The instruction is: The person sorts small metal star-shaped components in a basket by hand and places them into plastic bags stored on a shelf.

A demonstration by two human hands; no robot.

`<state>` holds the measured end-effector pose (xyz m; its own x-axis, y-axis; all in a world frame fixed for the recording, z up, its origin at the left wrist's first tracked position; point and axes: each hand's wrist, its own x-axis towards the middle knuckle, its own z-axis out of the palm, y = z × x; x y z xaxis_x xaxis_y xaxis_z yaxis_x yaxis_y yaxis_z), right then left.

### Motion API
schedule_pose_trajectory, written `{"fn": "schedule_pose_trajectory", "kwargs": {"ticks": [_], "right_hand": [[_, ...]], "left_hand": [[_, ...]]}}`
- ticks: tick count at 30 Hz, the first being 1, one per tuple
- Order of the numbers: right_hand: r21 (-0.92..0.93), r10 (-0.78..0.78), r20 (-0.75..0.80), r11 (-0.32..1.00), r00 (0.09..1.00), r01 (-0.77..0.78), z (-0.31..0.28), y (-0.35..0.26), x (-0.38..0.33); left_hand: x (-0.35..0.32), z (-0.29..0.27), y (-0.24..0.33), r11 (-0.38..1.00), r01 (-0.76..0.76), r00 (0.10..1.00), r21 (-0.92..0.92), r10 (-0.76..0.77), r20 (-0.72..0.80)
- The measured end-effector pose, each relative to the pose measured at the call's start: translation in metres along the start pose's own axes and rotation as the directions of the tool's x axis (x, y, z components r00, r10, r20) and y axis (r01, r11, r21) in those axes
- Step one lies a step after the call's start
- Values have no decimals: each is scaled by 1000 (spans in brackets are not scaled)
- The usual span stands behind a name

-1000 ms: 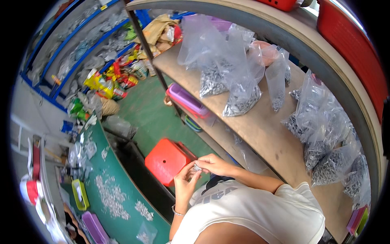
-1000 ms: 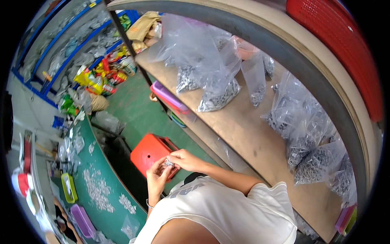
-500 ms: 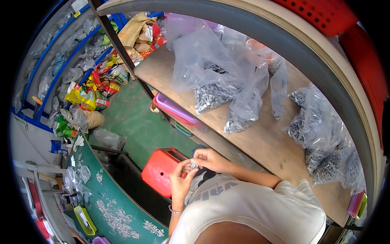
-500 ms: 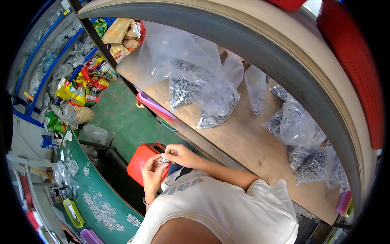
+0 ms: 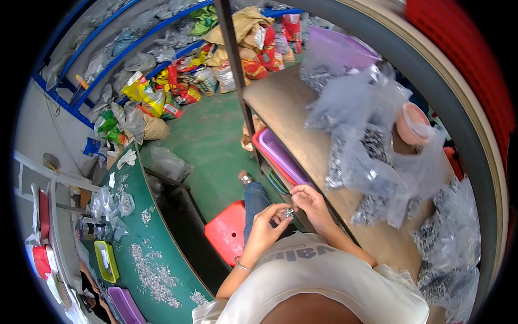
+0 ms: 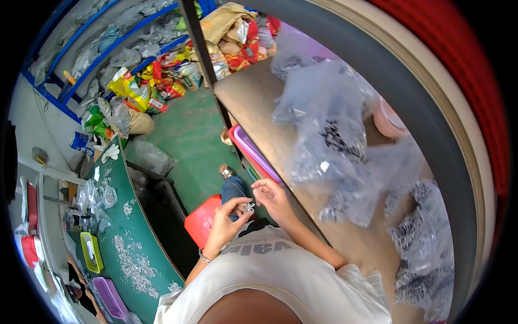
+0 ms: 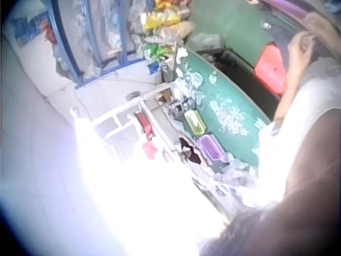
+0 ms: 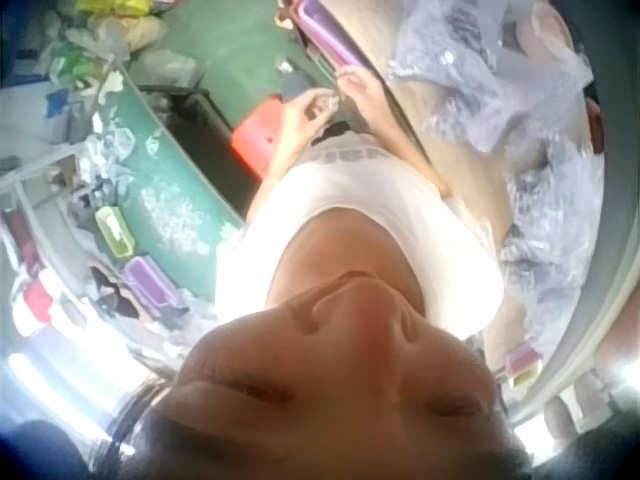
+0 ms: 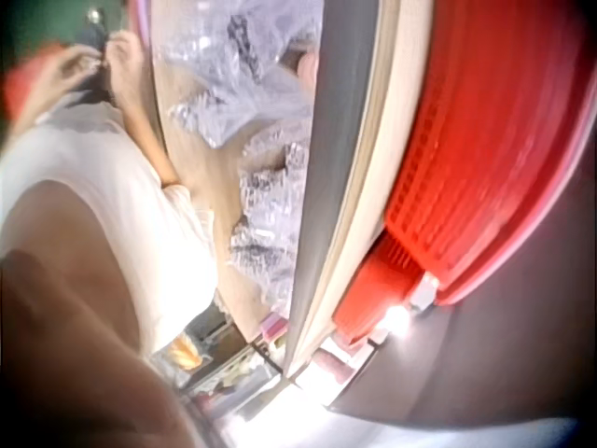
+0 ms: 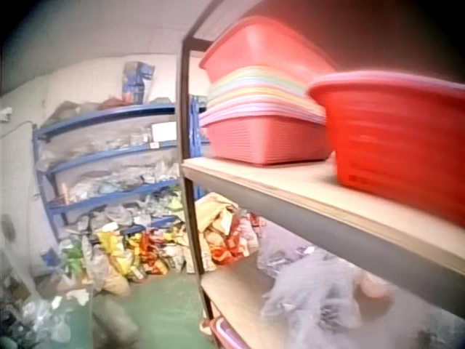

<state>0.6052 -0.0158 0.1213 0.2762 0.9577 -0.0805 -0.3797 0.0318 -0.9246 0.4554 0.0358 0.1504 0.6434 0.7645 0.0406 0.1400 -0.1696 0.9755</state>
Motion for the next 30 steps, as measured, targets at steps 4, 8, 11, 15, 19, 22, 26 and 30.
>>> {"fn": "schedule_pose_trajectory", "kwargs": {"ticks": [4, 8, 11, 15, 19, 22, 26, 30], "right_hand": [[-140, 43, 2, 989, 999, -42, 13, 0, 51], [-153, 41, 28, 988, 999, -36, 47, 15, 119], [-196, 24, 87, 981, 996, -7, 84, 31, 202], [-48, 100, 82, 994, 992, -96, 161, 65, 326], [-29, 224, 124, 975, 967, -222, 221, 69, 400], [-80, 312, 113, 949, 943, -304, 247, 61, 438], [-144, 313, 194, 946, 930, -289, 278, 67, 501], [-220, 334, 272, 935, 902, -279, 288, 54, 543]], "left_hand": [[52, -32, -16, 999, -40, 999, -4, 40, 20], [113, -88, -38, 996, -85, 996, 10, 85, 36], [169, -156, -72, 988, -151, 987, 18, 150, 61], [236, -268, -107, 979, -182, 981, 88, 187, -48], [276, -348, -132, 994, -20, 999, -111, 17, -28], [295, -389, -134, 963, 126, 992, -237, -124, 21], [327, -432, -136, 915, 188, 974, -357, -221, -56], [358, -462, -141, 919, 231, 965, -318, -258, -43]]}}
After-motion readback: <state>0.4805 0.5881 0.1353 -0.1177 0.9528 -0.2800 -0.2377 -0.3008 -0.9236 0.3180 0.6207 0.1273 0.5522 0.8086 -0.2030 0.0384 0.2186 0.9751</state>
